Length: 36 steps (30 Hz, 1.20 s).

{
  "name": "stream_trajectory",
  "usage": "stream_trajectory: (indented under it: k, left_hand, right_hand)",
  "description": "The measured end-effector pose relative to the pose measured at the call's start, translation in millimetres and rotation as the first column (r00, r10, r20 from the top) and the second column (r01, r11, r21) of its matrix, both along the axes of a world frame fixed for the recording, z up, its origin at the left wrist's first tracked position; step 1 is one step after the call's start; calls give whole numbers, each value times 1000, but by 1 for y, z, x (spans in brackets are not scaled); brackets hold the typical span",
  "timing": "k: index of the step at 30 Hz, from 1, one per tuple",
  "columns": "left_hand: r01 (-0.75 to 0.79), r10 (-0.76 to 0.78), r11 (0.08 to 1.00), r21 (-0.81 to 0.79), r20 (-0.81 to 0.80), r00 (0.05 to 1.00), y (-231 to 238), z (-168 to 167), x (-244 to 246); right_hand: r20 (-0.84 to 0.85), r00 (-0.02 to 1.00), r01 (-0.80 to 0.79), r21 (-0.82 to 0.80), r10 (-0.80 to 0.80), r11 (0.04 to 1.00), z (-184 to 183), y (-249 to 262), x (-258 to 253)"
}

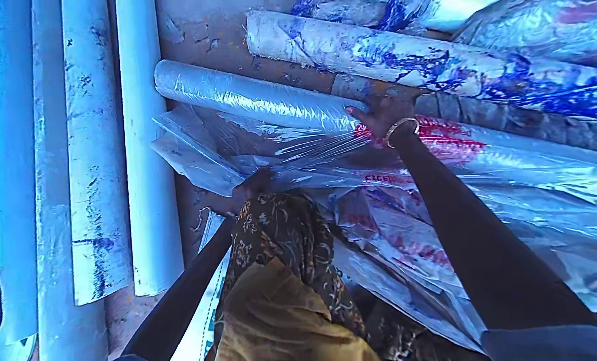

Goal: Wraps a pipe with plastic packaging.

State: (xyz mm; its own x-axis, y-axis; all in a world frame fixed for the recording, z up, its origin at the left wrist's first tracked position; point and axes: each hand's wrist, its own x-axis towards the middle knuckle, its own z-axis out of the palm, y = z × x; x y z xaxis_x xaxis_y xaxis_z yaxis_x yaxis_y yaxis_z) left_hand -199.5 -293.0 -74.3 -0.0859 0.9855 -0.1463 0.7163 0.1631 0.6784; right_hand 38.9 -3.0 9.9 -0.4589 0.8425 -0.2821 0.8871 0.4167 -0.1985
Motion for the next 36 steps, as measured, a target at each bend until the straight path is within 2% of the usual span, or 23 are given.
stream_trajectory:
  k: [1,2,3,4,5,6,7,8,10,11,12,14,16,17,19,21,24,26,29,31,33,35,36]
  left_hand:
    - [-265,212,937,228,232,949,-11,-11,-12]
    - [-473,397,880,30,499,770,-17,21,-23]
    - [-591,547,789,-170,632,549,-22,53,-38]
    - [-669,624,706,-234,652,430,-26,76,-54]
    - [-706,631,683,-187,639,441,-27,96,-68]
    - [-695,581,716,-67,608,541,-25,111,-81]
    - [-632,501,772,65,550,668,-18,127,-86]
    - [-532,399,827,183,476,784,-4,140,-83]
    - [-272,185,904,330,273,944,49,160,-50]
    - [-146,89,935,324,183,979,83,164,-22]
    - [-24,-8,953,302,105,994,118,162,11]
    - [189,-183,972,144,-54,982,179,141,81]
    - [241,-255,965,-108,-156,954,221,119,143]
    - [207,-236,966,-155,-205,950,234,105,164]
    - [80,-110,991,-111,-295,949,247,88,186]
    - [25,-46,998,-66,-347,937,248,81,193]
    - [29,-54,997,-71,-370,928,249,81,193]
    - [14,-70,988,-151,-372,926,254,92,191]
    - [11,-104,962,-271,-331,938,272,105,193]
    - [9,-102,966,-260,-344,933,275,108,193]
    - [-10,-67,978,-209,-357,932,268,103,194]
    - [6,-71,985,-171,-376,924,262,96,195]
    - [32,-89,988,-154,-381,920,259,94,193]
  right_hand:
    - [-75,997,-6,-29,4,1000,1,3,1]
    - [-212,977,-5,-82,-12,997,1,6,5]
    - [-404,912,3,-162,-69,987,4,5,12]
    - [-553,815,13,-281,-173,960,12,1,20]
    - [-639,720,14,-376,-270,927,22,-4,28]
    - [-665,671,9,-435,-328,900,33,-12,38]
    - [-670,678,-25,-432,-302,902,45,-24,49]
    - [-644,739,-90,-386,-198,918,52,-34,61]
    - [-411,904,-242,-272,115,931,60,-55,81]
    - [-218,953,-262,-232,212,937,60,-68,86]
    - [-17,974,-224,-211,226,951,57,-81,90]
    - [222,964,-113,-157,146,981,42,-95,101]
    - [130,989,-63,-19,65,998,20,-98,119]
    - [56,998,-41,49,38,998,10,-100,122]
    - [-32,999,29,64,-27,998,5,-105,118]
    - [-81,993,93,57,-88,994,4,-119,120]
    - [-182,974,149,48,-138,988,1,-143,127]
    - [-148,975,164,-27,-167,986,-6,-176,131]
    - [-141,976,176,67,-165,982,-23,-223,140]
    - [-167,974,158,38,-150,987,-13,-228,135]
    - [-170,978,91,-151,-117,984,15,-222,141]
    - [-291,954,-1,-222,-66,975,39,-215,167]
    - [-381,923,-31,-201,-49,979,50,-212,186]
